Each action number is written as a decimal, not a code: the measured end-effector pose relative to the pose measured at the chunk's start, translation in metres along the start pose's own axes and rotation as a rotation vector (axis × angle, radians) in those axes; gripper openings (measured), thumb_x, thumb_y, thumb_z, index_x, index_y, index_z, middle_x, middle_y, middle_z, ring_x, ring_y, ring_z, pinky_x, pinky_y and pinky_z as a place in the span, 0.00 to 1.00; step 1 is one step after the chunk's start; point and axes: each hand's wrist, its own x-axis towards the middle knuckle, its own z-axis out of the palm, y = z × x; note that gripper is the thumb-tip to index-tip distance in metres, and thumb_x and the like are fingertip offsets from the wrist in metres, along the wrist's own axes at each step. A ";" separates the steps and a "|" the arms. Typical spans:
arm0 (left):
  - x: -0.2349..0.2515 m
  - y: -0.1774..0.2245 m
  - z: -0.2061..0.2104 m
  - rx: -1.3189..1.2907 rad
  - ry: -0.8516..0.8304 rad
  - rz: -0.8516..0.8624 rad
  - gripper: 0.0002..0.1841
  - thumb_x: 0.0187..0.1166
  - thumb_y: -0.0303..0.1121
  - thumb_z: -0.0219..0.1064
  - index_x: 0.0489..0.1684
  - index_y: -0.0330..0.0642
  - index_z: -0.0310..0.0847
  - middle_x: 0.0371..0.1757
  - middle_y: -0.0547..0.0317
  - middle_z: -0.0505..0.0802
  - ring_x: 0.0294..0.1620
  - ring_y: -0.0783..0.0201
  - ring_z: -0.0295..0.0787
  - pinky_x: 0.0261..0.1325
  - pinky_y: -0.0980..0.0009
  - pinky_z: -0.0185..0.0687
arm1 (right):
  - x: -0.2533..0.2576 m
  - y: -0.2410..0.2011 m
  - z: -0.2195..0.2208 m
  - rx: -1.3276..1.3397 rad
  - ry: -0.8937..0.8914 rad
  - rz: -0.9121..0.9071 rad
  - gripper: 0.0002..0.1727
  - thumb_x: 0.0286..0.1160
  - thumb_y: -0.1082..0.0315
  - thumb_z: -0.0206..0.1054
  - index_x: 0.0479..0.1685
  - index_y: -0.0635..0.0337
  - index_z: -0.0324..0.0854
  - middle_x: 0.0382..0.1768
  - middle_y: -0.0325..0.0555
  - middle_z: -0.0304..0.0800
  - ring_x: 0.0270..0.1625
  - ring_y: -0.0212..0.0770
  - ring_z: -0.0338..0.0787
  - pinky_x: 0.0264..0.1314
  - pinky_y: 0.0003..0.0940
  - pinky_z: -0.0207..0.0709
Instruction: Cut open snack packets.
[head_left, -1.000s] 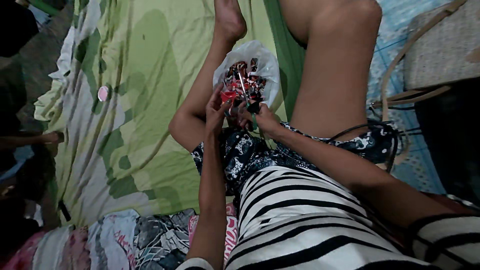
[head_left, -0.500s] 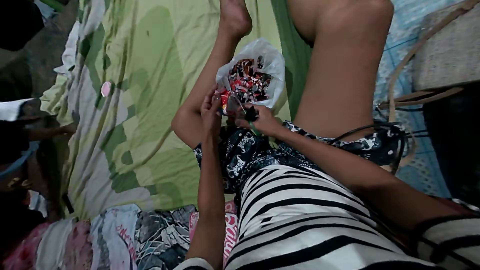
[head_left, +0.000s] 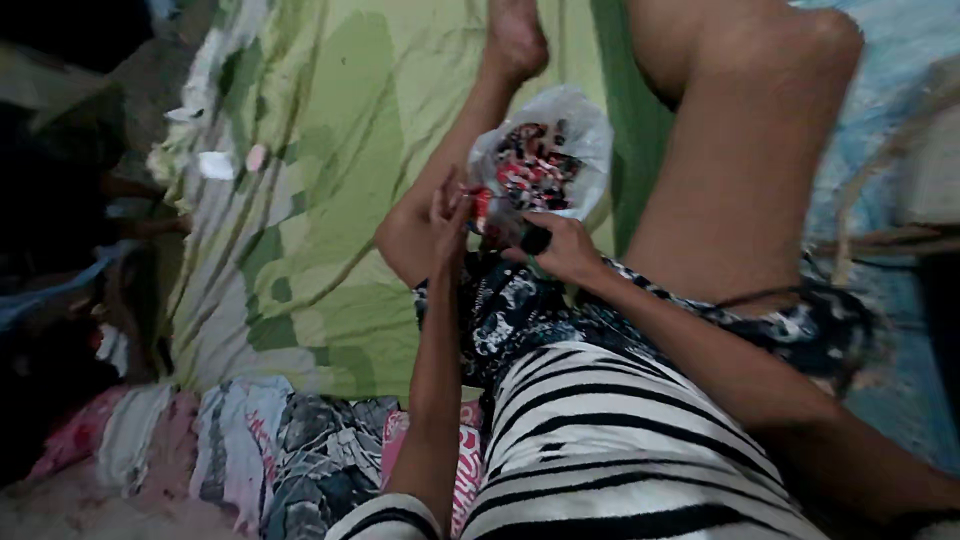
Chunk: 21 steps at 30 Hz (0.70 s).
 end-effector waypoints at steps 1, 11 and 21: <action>-0.003 0.002 -0.001 0.024 0.011 0.008 0.27 0.87 0.28 0.57 0.86 0.37 0.58 0.62 0.55 0.88 0.49 0.75 0.86 0.52 0.74 0.85 | 0.000 -0.001 0.000 0.027 0.015 0.012 0.34 0.66 0.49 0.81 0.72 0.55 0.83 0.58 0.60 0.91 0.59 0.61 0.90 0.62 0.68 0.79; -0.003 0.010 0.012 0.061 -0.290 -0.068 0.25 0.78 0.17 0.63 0.76 0.23 0.68 0.45 0.50 0.92 0.40 0.75 0.86 0.51 0.75 0.83 | 0.021 -0.003 -0.004 0.394 0.195 -0.111 0.27 0.66 0.68 0.73 0.64 0.74 0.78 0.47 0.47 0.88 0.41 0.22 0.84 0.45 0.19 0.80; -0.006 0.016 0.013 0.043 -0.298 -0.007 0.25 0.76 0.16 0.64 0.73 0.18 0.68 0.52 0.40 0.91 0.44 0.69 0.90 0.52 0.72 0.86 | 0.019 -0.011 -0.004 0.255 0.162 -0.104 0.22 0.64 0.70 0.73 0.58 0.73 0.81 0.44 0.60 0.89 0.42 0.45 0.88 0.48 0.48 0.81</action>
